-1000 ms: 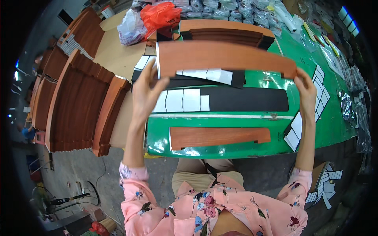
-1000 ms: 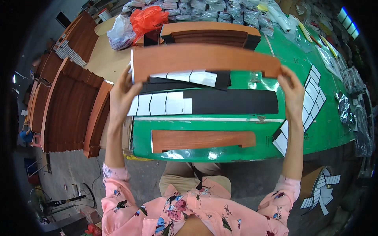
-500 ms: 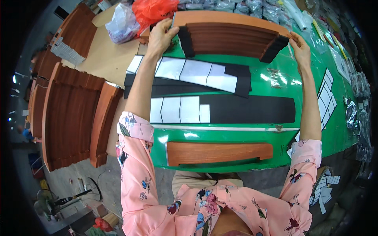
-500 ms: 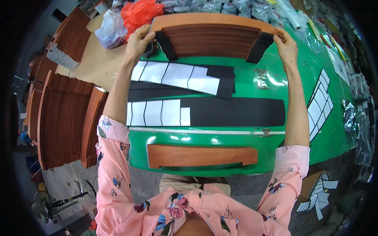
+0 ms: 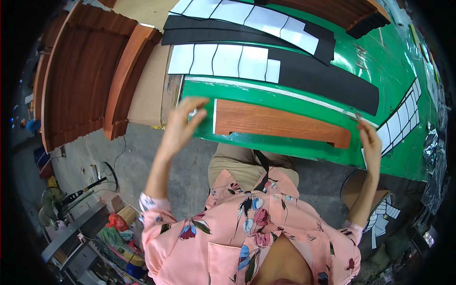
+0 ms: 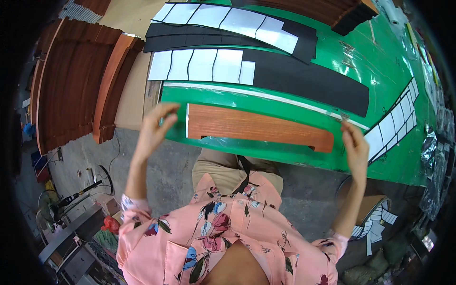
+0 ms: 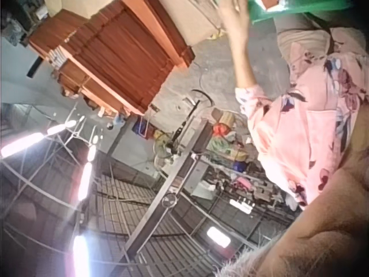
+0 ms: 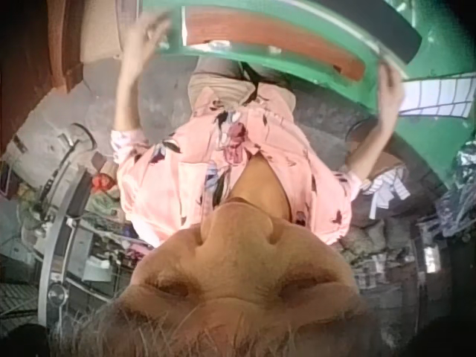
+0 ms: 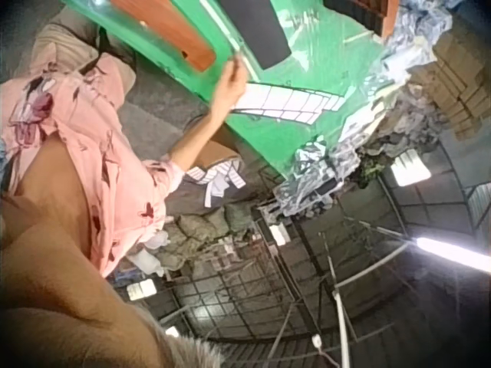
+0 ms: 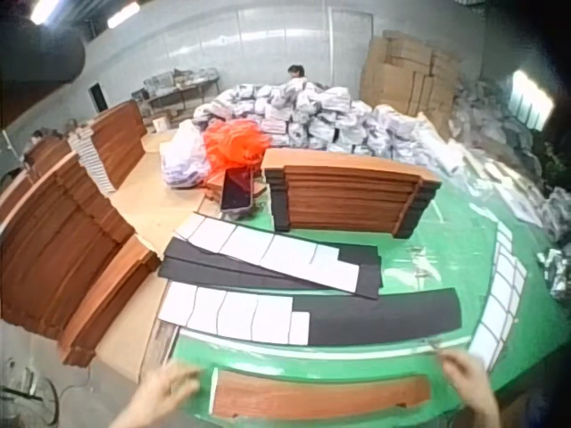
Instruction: Applying black foam strips to wooden furniture components on an assembly table.
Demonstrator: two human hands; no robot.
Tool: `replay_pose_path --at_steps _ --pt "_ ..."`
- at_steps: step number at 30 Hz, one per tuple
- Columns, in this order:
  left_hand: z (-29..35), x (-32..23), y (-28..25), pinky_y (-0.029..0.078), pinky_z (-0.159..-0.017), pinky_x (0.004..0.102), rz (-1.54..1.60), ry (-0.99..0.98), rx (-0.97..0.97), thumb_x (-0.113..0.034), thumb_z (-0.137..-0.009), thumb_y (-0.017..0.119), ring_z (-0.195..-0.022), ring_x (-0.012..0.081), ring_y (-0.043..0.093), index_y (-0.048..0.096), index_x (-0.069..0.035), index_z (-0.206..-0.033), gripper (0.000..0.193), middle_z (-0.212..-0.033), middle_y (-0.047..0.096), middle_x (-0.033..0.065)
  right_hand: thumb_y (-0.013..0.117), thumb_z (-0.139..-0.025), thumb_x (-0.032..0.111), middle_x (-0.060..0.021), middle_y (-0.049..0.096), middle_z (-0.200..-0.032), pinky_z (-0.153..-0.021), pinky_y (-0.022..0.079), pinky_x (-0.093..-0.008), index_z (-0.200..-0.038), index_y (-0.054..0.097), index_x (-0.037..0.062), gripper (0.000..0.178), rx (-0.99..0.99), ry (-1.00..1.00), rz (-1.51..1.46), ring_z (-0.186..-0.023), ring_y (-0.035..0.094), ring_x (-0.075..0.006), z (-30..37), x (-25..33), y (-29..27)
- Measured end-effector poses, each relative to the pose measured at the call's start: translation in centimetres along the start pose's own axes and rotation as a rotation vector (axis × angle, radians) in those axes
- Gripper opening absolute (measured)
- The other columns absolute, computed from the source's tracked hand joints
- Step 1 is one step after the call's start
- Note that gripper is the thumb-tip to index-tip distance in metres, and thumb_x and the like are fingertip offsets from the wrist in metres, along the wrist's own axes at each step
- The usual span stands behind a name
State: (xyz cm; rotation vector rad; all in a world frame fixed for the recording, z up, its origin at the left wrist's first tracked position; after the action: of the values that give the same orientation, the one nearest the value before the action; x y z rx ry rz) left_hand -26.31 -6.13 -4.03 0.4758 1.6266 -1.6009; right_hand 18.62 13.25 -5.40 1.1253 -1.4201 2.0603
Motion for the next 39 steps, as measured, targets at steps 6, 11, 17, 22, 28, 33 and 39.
replay_pose_path --at_steps 6,11,17,22,28,33,39 --pt "6.8 0.7 5.2 0.050 -0.075 0.0258 0.109 -0.034 -0.221 0.003 -0.078 0.065 -0.093 0.0171 0.060 0.057 0.000 -0.119 0.041 -0.107 0.060 0.0119 0.058 -0.089 0.010 -0.0142 0.054 -0.129 -0.095 0.041 -0.0293 -0.125 0.054 0.0014 0.038 -0.166 -0.076 0.114 -0.117 0.052 -0.0220 6.4 -0.2 4.6" --pt "7.1 -0.4 5.1 0.048 -0.074 0.0253 0.137 0.052 -0.361 0.004 -0.077 0.066 -0.085 0.0154 0.058 0.060 -0.001 -0.116 0.040 -0.105 0.060 0.0107 0.062 -0.085 0.008 -0.0134 0.058 -0.124 -0.095 0.041 -0.0289 -0.123 0.055 0.0009 0.039 -0.300 -0.127 0.085 -0.112 0.055 -0.0205 7.2 0.9 5.2" --pt "7.1 -1.3 3.5 0.048 -0.067 0.0274 0.215 0.133 -0.499 0.004 -0.072 0.070 -0.071 0.0155 0.058 0.067 -0.003 -0.103 0.032 -0.088 0.062 0.0086 0.065 -0.086 0.011 -0.0080 0.065 -0.104 -0.079 0.047 -0.0253 -0.118 0.059 0.0012 0.034 -0.338 -0.045 -0.157 -0.089 0.060 -0.0138 6.6 1.0 2.8" --pt "5.9 -2.3 3.2 0.047 -0.066 0.0296 0.117 0.143 -0.459 0.003 -0.072 0.071 -0.074 0.0181 0.057 0.066 -0.003 -0.101 0.031 -0.086 0.060 0.0091 0.063 -0.088 0.019 -0.0069 0.067 -0.092 -0.075 0.048 -0.0252 -0.114 0.062 0.0034 0.030 -0.359 -0.063 0.026 -0.083 0.061 -0.0108 4.9 1.5 3.4" --pt "4.9 -2.2 2.7 0.047 -0.068 0.0317 0.133 0.198 -0.427 0.001 -0.073 0.070 -0.077 0.0219 0.056 0.065 -0.004 -0.100 0.028 -0.088 0.058 0.0104 0.065 -0.087 0.019 -0.0078 0.067 -0.090 -0.074 0.049 -0.0268 -0.112 0.062 0.0025 0.030 -0.265 -0.043 0.072 -0.085 0.062 -0.0129 3.8 1.6 2.6" --pt "4.0 -1.8 2.3 0.047 -0.073 0.0336 0.125 0.211 -0.403 0.000 -0.074 0.070 -0.085 0.0251 0.059 0.064 -0.003 -0.102 0.029 -0.095 0.060 0.0120 0.066 -0.085 0.016 -0.0104 0.066 -0.094 -0.076 0.049 -0.0287 -0.112 0.062 0.0021 0.031 -0.168 -0.024 0.226 -0.086 0.063 -0.0181 1.5 4.6 2.0" --pt "3.7 -1.6 2.3 0.046 -0.077 0.0314 0.197 0.214 -0.341 0.000 -0.076 0.067 -0.088 0.0220 0.060 0.061 -0.002 -0.107 0.032 -0.098 0.064 0.0111 0.065 -0.081 0.010 -0.0126 0.062 -0.099 -0.077 0.049 -0.0360 -0.104 0.061 0.0013 0.025 0.040 -0.639 0.404 -0.089 0.061 -0.0298 -6.7 14.5 9.2"
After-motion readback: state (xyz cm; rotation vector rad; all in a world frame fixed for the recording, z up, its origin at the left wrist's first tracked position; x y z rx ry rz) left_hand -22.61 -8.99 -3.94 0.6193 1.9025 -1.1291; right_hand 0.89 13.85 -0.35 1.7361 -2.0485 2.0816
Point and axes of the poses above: each hand's wrist, its own z-axis away from the middle knuckle, its own y-axis out of the palm, x = y × z, the point moved 4 cm from there along -z, towards the middle knuckle
